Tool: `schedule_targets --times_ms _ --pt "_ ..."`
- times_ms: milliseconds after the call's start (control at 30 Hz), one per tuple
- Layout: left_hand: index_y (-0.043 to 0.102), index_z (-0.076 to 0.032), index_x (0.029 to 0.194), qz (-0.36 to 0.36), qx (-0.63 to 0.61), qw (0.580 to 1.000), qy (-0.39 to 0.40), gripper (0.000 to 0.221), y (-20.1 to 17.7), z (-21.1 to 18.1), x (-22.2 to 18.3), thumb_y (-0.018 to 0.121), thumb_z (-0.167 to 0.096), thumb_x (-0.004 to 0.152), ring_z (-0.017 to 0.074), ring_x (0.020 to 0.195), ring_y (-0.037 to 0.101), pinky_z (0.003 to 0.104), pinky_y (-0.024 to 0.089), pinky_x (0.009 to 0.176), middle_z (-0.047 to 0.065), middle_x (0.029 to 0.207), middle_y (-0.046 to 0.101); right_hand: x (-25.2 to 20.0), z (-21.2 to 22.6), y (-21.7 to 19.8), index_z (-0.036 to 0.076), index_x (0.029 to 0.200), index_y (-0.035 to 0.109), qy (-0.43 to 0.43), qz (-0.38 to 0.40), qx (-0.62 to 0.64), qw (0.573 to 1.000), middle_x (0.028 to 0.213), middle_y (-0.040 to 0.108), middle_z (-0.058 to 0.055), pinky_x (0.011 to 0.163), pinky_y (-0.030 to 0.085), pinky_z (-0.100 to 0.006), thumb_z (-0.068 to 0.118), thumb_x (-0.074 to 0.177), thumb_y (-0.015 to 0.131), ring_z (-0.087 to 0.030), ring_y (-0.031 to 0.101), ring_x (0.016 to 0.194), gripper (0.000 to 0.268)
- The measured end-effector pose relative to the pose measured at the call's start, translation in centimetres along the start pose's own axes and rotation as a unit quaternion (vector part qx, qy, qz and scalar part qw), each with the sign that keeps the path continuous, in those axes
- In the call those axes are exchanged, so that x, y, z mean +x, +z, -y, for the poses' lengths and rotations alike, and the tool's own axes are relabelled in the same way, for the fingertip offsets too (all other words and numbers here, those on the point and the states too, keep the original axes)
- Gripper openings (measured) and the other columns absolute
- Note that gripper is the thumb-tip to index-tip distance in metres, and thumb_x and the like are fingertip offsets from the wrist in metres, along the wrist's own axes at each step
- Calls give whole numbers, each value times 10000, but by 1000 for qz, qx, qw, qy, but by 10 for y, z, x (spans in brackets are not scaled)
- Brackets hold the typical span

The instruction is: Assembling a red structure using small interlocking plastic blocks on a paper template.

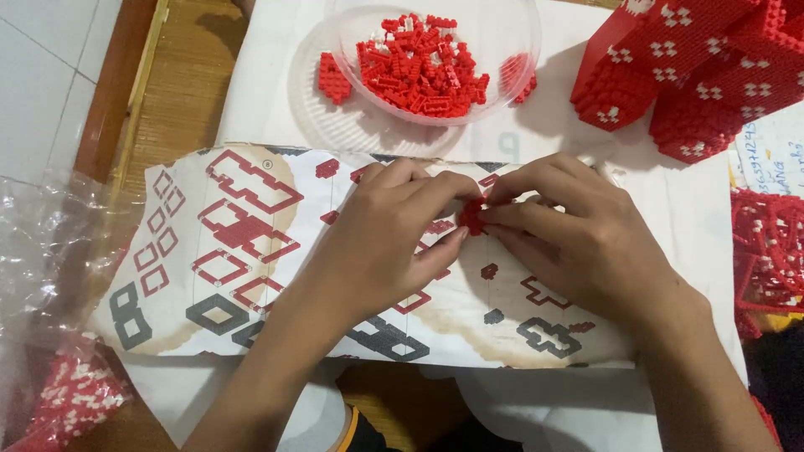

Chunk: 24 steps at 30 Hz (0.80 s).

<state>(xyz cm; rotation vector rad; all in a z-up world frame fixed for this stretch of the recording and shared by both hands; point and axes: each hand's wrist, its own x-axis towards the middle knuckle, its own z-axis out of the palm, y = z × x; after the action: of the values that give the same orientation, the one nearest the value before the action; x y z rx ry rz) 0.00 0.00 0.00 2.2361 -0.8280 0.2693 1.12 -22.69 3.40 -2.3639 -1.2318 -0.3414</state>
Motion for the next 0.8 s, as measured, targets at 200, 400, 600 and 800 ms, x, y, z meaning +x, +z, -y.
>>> schedule_targets --times_ms 200,400,600,800 --pt "628 -100 1196 -6 0 1000 11 314 0 0 1 756 -146 913 234 906 580 404 450 854 22 855 652 -1 0 1 2 1014 750 -5 6 -7 1000 1094 696 -130 775 490 -419 34 958 758 -311 629 927 65" --pt "638 -121 1194 -3 7 1000 -2 311 0 -1 1 754 -161 908 210 863 562 389 438 821 6 838 621 -4 0 3 11 1023 743 -1 6 -29 1000 1102 697 -119 754 462 -416 49 977 742 -308 629 929 60" --pt "630 -109 1198 -3 -5 1000 -3 322 -1 0 1 750 -152 901 224 882 574 382 431 833 39 876 620 -1 3 1 -48 1035 731 -8 6 -7 1000 1114 694 -178 745 524 -424 20 975 719 -325 677 917 92" --pt "624 -113 1193 -3 -5 1000 0 325 0 0 1 752 -147 896 222 876 571 399 444 840 18 841 624 -1 3 1 -60 1013 710 -10 8 0 1000 1101 685 -189 755 527 -430 -12 982 689 -336 672 921 60"
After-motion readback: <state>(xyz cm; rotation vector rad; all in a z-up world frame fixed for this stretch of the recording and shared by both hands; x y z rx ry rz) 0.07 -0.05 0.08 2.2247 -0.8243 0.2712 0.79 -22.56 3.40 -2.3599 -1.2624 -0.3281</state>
